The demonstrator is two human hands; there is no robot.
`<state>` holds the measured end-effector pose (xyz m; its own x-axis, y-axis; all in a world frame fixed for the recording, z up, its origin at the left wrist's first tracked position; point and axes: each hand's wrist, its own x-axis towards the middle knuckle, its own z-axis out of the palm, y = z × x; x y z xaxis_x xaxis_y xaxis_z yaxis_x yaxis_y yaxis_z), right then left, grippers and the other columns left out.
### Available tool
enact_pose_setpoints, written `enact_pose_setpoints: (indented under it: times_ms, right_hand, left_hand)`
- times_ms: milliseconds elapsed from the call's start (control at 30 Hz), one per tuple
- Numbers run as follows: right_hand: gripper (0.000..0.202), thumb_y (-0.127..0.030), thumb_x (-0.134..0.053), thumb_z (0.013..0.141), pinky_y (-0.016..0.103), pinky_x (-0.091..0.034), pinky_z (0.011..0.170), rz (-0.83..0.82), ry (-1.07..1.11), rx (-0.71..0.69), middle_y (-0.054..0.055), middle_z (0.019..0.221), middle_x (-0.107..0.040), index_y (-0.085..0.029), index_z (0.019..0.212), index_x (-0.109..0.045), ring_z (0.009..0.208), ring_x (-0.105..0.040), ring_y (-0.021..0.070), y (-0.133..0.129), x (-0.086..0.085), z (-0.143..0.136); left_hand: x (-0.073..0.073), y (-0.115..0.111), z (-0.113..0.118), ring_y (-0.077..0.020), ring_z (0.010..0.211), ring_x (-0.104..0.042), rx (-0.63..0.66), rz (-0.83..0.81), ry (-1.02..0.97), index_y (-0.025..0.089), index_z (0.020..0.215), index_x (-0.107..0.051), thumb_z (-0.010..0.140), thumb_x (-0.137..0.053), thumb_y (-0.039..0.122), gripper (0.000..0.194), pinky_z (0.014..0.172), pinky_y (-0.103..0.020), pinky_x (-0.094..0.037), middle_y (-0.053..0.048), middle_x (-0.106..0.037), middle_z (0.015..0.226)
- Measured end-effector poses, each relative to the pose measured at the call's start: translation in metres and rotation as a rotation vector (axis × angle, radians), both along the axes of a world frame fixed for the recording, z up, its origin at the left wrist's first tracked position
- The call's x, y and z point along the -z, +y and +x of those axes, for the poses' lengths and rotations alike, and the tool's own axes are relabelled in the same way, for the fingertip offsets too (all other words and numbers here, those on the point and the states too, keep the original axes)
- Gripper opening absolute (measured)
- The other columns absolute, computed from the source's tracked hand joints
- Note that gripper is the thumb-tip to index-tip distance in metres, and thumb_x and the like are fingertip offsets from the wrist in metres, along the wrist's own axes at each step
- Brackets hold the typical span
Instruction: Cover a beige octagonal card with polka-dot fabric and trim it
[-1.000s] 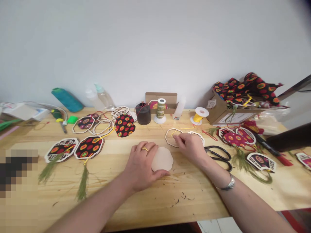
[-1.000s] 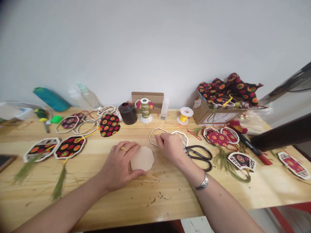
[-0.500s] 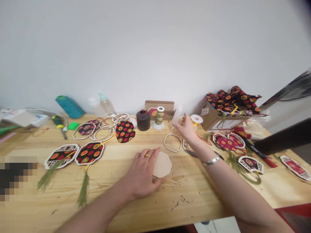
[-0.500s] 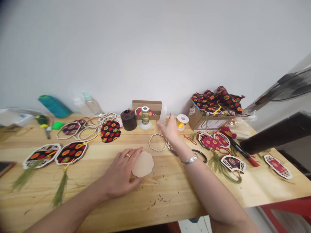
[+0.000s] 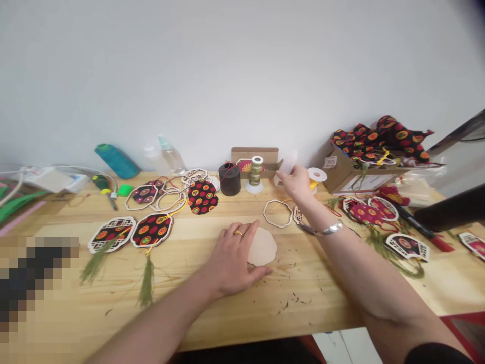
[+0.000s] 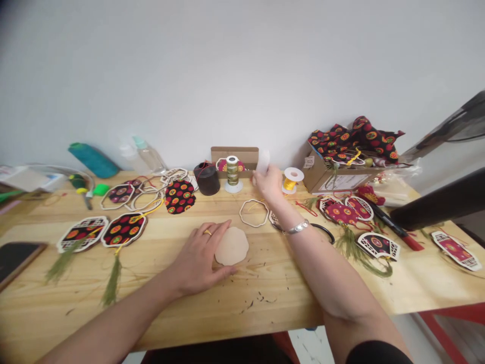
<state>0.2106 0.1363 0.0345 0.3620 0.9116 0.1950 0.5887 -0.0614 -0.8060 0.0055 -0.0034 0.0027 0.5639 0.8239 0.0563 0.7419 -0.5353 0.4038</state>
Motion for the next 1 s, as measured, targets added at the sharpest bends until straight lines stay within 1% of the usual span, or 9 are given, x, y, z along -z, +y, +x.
enact_pose_setpoints:
  times_ms: [67,133,200,300,467,600,767,900,1000]
  right_hand:
    - [0.022,-0.027,-0.062,0.075,0.039,-0.051,0.082,0.079,0.019,-0.064,0.011,0.095,-0.072,-0.014,0.093,-0.066,0.091,-0.067,0.0252,-0.021,-0.011,0.003]
    - [0.023,-0.028,-0.062,0.077,0.036,-0.053,0.080,0.208,0.135,-0.277,0.008,0.096,-0.071,-0.016,0.097,-0.063,0.091,-0.066,0.0214,-0.050,-0.018,0.005]
    - [0.025,-0.032,-0.066,0.077,0.031,-0.055,0.072,0.150,0.249,-0.473,0.005,0.091,-0.068,-0.018,0.098,-0.061,0.082,-0.065,0.0175,-0.080,-0.020,0.005]
    - [0.026,-0.036,-0.064,0.083,0.028,-0.057,0.069,-0.016,0.386,-0.689,0.004,0.093,-0.065,-0.020,0.102,-0.059,0.083,-0.064,0.0154,-0.117,-0.011,-0.003]
    - [0.025,-0.039,-0.066,0.085,0.028,-0.058,0.070,0.092,0.390,-0.811,0.005,0.102,-0.057,-0.022,0.103,-0.060,0.090,-0.060,0.0157,-0.135,0.009,-0.020]
    - [0.030,-0.044,-0.056,0.092,0.030,-0.058,0.070,0.233,0.191,-0.815,0.006,0.100,-0.060,-0.023,0.112,-0.061,0.089,-0.060,0.0178,-0.133,0.015,-0.019]
    - [0.055,-0.017,-0.051,0.094,0.034,-0.055,0.068,0.716,-0.415,-0.441,0.008,0.102,-0.056,-0.032,0.144,-0.037,0.086,-0.058,0.0195,-0.136,0.022,-0.006]
    - [0.050,-0.004,-0.053,0.089,0.031,-0.052,0.062,0.901,-0.890,-0.614,0.005,0.110,-0.060,-0.034,0.129,-0.055,0.083,-0.055,0.0176,-0.139,0.024,-0.005]
    - [0.036,-0.008,-0.049,0.092,0.031,-0.050,0.057,0.900,-1.025,-0.727,0.004,0.113,-0.064,-0.028,0.118,-0.063,0.081,-0.053,0.0176,-0.140,0.024,-0.009]
  left_hand:
    - [0.001,0.001,0.000,-0.0394,0.120,-0.044,0.000,0.015,-0.025,0.006,0.143,-0.037,0.080,-0.059,0.058,0.085,0.101,-0.060,-0.038,-0.022,-0.052,0.137]
    - [0.003,0.001,-0.001,-0.0387,0.119,-0.046,-0.025,0.049,-0.094,0.004,0.140,-0.041,0.085,-0.054,0.055,0.076,0.101,-0.060,-0.039,-0.023,-0.053,0.135]
    - [0.004,0.001,-0.001,-0.0360,0.120,-0.047,-0.070,0.097,-0.225,0.004,0.136,-0.044,0.091,-0.049,0.049,0.064,0.102,-0.058,-0.040,-0.024,-0.054,0.133]
    - [0.005,-0.001,0.000,-0.0306,0.116,-0.054,-0.105,0.130,-0.419,0.009,0.133,-0.045,0.088,-0.056,0.048,0.060,0.097,-0.051,-0.047,-0.021,-0.058,0.127]
    - [0.005,-0.002,0.003,-0.0266,0.099,-0.063,-0.076,0.164,-0.471,0.016,0.127,-0.051,0.081,-0.068,0.044,0.056,0.085,-0.046,-0.053,-0.014,-0.068,0.111]
    - [0.003,-0.002,0.005,-0.0207,0.081,-0.065,-0.097,0.227,-0.504,0.016,0.106,-0.061,0.086,-0.062,0.032,0.026,0.072,-0.037,-0.053,-0.008,-0.071,0.090]
    - [-0.007,-0.004,0.006,-0.0118,0.055,-0.054,-0.184,0.139,-0.543,0.018,0.079,-0.061,0.082,-0.064,0.027,0.010,0.054,-0.025,-0.045,0.002,-0.061,0.061]
    - [-0.010,-0.007,0.006,-0.0091,0.048,-0.047,-0.145,0.061,-0.618,0.018,0.066,-0.052,0.080,-0.059,0.025,0.017,0.047,-0.022,-0.038,0.004,-0.052,0.054]
    - [-0.009,-0.008,0.006,-0.0086,0.046,-0.044,-0.070,0.069,-0.631,0.019,0.064,-0.047,0.074,-0.055,0.019,0.012,0.046,-0.022,-0.037,0.005,-0.048,0.052]
